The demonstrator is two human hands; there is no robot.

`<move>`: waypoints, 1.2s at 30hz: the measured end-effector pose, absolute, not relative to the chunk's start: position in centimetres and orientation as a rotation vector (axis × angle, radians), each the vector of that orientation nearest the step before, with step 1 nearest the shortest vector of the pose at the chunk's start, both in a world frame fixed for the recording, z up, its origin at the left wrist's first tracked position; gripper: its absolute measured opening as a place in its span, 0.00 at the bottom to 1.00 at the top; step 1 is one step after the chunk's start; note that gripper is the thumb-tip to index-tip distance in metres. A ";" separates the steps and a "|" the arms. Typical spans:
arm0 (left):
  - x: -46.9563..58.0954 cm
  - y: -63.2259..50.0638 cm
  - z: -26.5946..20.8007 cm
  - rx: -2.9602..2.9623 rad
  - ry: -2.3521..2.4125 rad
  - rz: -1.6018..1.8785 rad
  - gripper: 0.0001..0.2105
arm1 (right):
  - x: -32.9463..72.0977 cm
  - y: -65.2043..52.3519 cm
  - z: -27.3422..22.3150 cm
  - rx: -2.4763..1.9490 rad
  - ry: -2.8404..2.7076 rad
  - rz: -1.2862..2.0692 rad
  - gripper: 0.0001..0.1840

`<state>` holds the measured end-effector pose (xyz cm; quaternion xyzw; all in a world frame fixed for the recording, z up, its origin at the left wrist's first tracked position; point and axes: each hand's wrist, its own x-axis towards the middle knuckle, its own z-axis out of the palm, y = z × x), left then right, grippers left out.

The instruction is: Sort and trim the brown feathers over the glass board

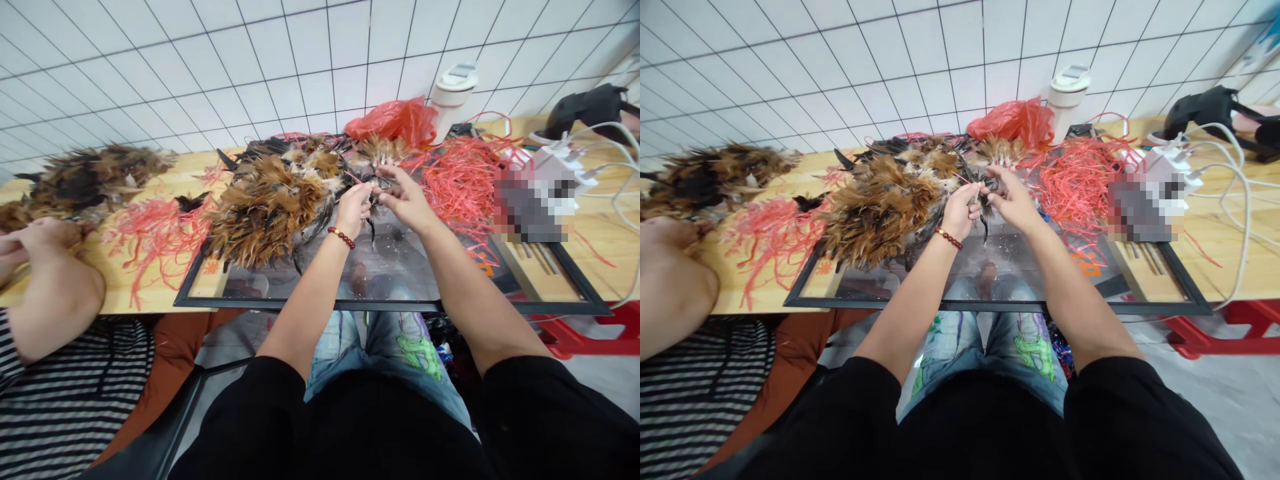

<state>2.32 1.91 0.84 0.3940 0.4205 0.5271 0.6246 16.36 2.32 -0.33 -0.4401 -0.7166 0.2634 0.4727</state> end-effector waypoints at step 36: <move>2.3 2.3 0.2 0.933 1.159 1.212 0.06 | 16.0 1.5 0.7 -1.272 -1.750 0.450 0.10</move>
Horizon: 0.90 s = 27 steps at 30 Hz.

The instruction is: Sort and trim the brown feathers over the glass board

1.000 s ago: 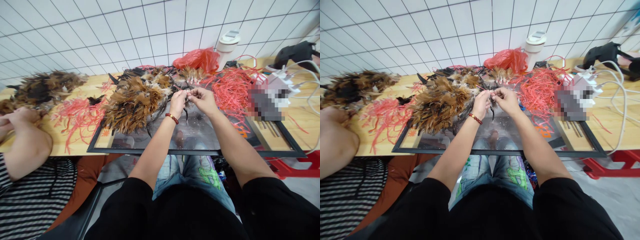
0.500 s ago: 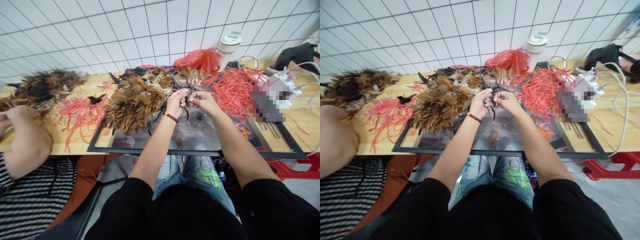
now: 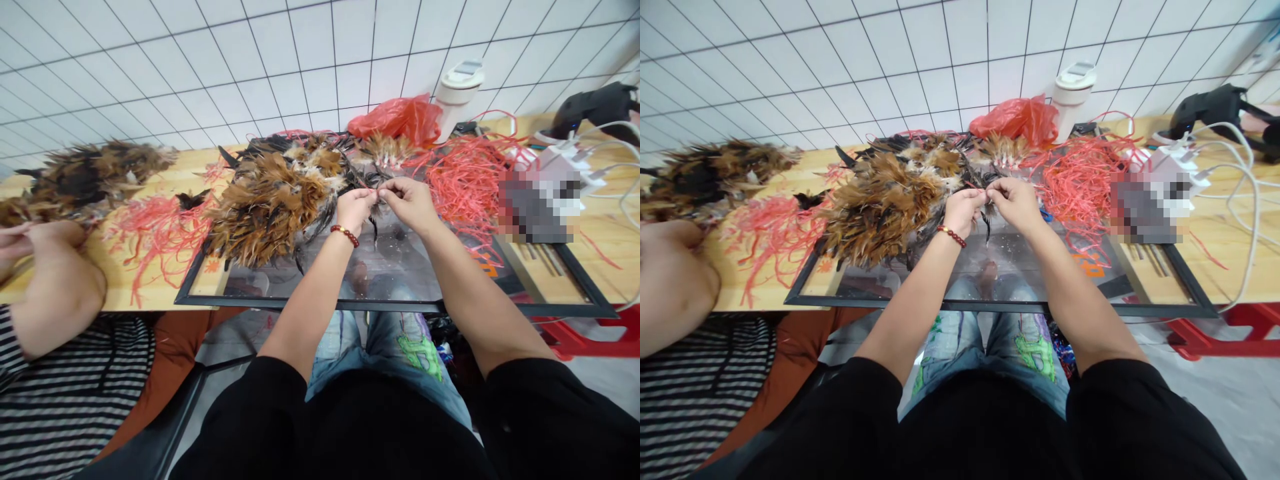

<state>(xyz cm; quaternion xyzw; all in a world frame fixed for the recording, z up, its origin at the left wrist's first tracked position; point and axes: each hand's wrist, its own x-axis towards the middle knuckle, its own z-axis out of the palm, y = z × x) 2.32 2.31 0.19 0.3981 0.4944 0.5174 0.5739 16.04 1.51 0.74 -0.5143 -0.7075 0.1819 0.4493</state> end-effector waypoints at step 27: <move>1.9 1.3 1.7 1.017 0.792 0.927 0.10 | 16.5 2.0 1.1 -0.944 -1.282 0.949 0.17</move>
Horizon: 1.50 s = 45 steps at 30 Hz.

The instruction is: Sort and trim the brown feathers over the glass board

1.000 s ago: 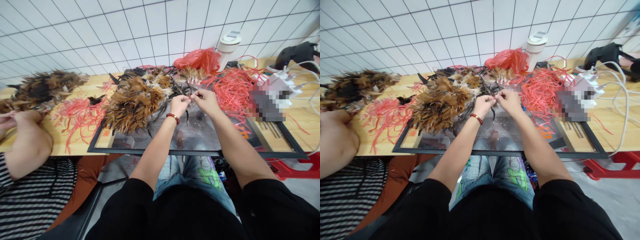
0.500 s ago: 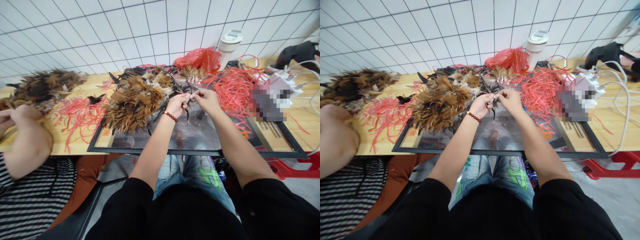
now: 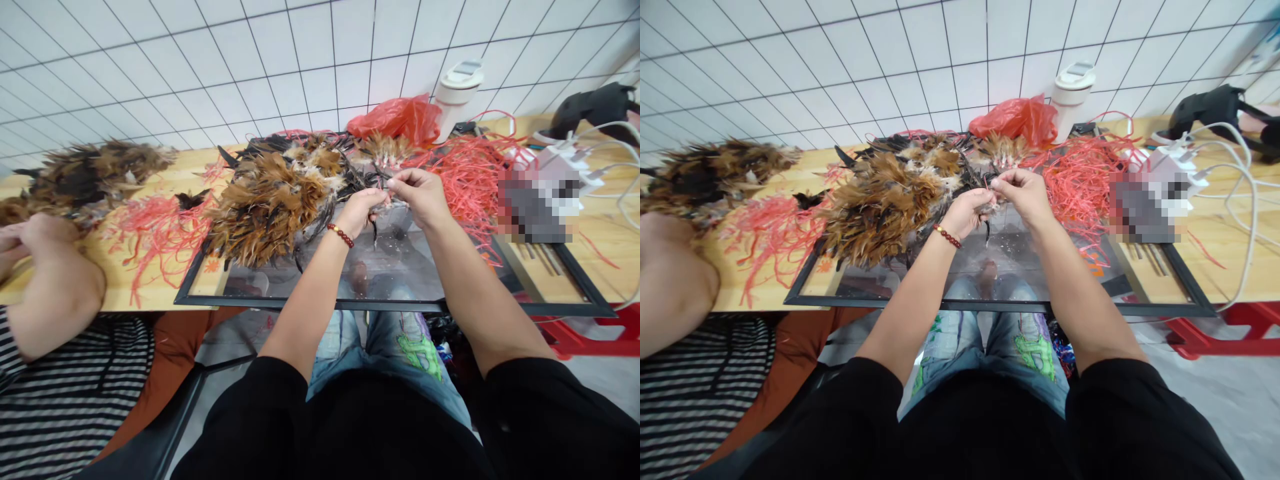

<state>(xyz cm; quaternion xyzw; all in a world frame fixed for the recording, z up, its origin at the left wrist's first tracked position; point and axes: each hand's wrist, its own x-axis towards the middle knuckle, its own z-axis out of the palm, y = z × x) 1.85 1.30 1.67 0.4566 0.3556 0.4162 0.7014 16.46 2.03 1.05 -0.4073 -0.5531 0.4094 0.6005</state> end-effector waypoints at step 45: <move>2.7 1.8 0.2 1.008 0.923 1.054 0.05 | 16.5 1.8 1.4 -1.008 -1.191 0.998 0.14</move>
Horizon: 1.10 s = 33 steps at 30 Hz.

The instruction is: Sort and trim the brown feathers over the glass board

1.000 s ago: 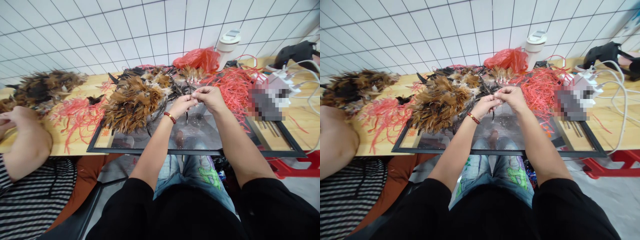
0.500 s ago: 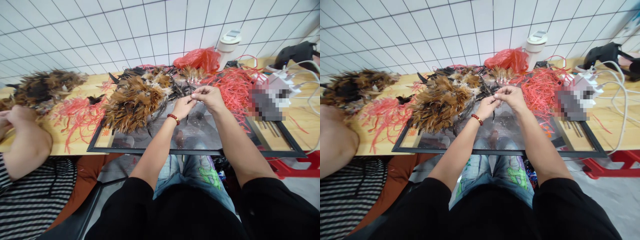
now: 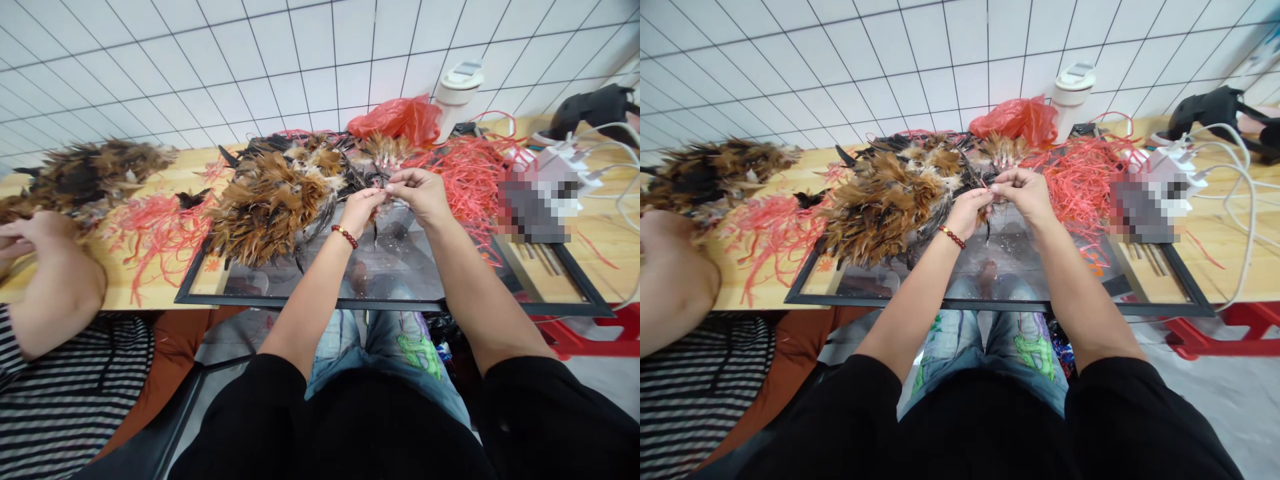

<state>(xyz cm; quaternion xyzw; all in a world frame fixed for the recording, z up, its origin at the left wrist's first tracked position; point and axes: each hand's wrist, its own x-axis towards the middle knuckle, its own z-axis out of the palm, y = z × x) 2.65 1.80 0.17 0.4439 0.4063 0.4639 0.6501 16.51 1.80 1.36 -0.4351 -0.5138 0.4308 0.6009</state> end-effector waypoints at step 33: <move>2.3 2.0 0.1 1.541 1.209 1.449 0.05 | 15.3 1.7 0.8 -0.981 -0.991 1.381 0.19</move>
